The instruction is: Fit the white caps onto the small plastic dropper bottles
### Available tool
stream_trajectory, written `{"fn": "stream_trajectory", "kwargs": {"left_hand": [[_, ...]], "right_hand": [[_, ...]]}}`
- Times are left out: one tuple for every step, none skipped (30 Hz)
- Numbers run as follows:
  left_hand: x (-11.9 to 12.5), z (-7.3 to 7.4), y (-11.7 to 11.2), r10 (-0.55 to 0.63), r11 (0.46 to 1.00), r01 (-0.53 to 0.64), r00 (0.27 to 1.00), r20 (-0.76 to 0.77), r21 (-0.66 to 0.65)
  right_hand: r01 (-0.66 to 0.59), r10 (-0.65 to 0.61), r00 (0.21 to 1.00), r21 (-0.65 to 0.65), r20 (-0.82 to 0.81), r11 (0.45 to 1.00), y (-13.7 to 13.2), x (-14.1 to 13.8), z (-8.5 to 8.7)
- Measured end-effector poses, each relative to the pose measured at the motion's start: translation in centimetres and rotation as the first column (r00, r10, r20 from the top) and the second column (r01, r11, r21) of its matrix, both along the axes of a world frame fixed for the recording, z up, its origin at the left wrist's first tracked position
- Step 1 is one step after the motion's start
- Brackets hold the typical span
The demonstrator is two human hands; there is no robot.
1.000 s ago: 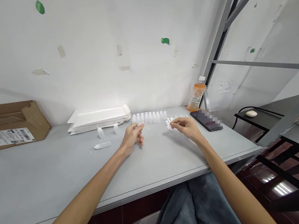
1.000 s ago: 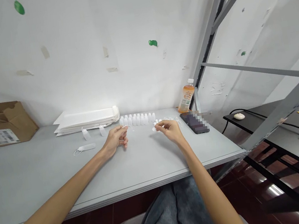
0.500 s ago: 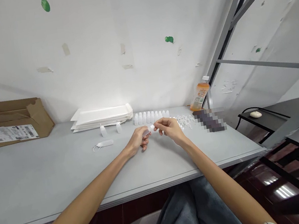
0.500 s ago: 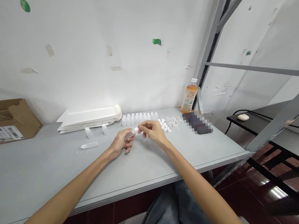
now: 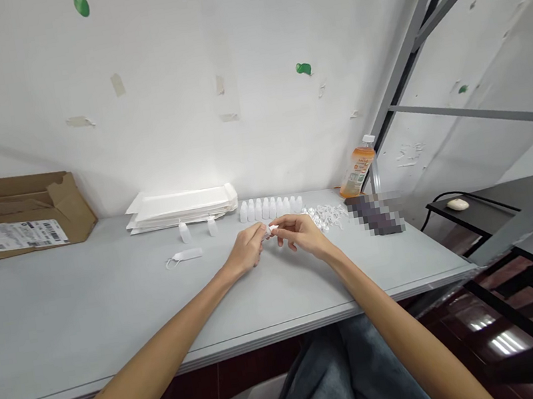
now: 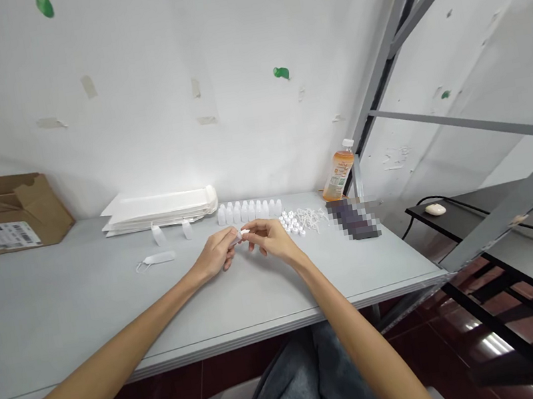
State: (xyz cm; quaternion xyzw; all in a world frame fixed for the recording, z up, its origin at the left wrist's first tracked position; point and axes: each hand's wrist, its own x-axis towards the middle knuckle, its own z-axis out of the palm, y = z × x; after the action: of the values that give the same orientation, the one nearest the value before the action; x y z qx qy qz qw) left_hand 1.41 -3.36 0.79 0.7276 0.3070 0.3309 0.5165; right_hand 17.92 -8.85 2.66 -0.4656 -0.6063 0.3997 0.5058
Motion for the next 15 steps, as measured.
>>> {"fn": "stream_trajectory", "kwargs": {"left_hand": [[-0.04,0.01,-0.07,0.014,0.998,-0.013,1.0,-0.015,0.061],[-0.06,0.01,-0.13,0.032,0.991,-0.028,0.999,-0.028,0.128],[-0.07,0.01,-0.17,0.053,0.979,-0.044,0.998,-0.039,0.198],[-0.07,0.01,-0.18,0.073,0.962,-0.058,0.996,-0.047,0.265],[-0.06,-0.02,-0.18,0.092,0.943,-0.071,0.994,-0.052,0.324],[-0.03,-0.06,-0.15,0.106,0.926,-0.078,0.993,-0.057,0.371],[0.0,-0.1,-0.11,0.113,0.913,-0.078,0.992,-0.063,0.401],[0.03,-0.16,-0.07,0.114,0.906,-0.074,0.991,-0.071,0.416],[0.06,-0.21,-0.03,0.112,0.905,-0.069,0.99,-0.08,0.419],[0.08,-0.24,-0.01,0.11,0.908,-0.065,0.99,-0.086,0.414],[0.09,-0.26,-0.01,0.106,0.912,-0.06,0.99,-0.091,0.405],[0.1,-0.25,-0.04,0.101,0.916,-0.057,0.991,-0.091,0.397],[0.1,-0.21,-0.09,0.094,0.919,-0.052,0.992,-0.089,0.391],[0.09,-0.15,-0.17,0.088,0.92,-0.047,0.992,-0.089,0.389],[0.07,-0.08,-0.26,0.084,0.921,-0.042,0.992,-0.092,0.387]], "right_hand": [[-0.006,0.006,1.0,0.001,0.008,1.0,-0.02,0.12,0.07],[-0.002,0.002,1.0,0.004,0.02,1.0,-0.05,0.24,0.15],[0.01,-0.011,0.999,0.007,0.034,1.0,-0.08,0.36,0.24],[0.03,-0.03,0.998,0.008,0.048,1.0,-0.11,0.45,0.32],[0.05,-0.05,0.997,0.008,0.062,0.999,-0.13,0.52,0.39],[0.064,-0.064,0.995,0.004,0.072,0.998,-0.12,0.57,0.42],[0.07,-0.07,0.995,0.001,0.078,0.998,-0.08,0.6,0.43],[0.072,-0.072,0.995,0.005,0.074,0.997,-0.01,0.62,0.4],[0.074,-0.075,0.995,0.017,0.06,0.997,0.07,0.62,0.35],[0.079,-0.081,0.996,0.036,0.038,0.996,0.16,0.62,0.27],[0.087,-0.088,0.996,0.057,0.014,0.995,0.26,0.63,0.18],[0.095,-0.095,0.995,0.074,-0.005,0.993,0.33,0.65,0.08],[0.1,-0.099,0.995,0.083,-0.016,0.991,0.39,0.68,0.0],[0.099,-0.098,0.995,0.085,-0.017,0.991,0.43,0.73,-0.08],[0.095,-0.095,0.995,0.08,-0.008,0.992,0.45,0.79,-0.14]]}}
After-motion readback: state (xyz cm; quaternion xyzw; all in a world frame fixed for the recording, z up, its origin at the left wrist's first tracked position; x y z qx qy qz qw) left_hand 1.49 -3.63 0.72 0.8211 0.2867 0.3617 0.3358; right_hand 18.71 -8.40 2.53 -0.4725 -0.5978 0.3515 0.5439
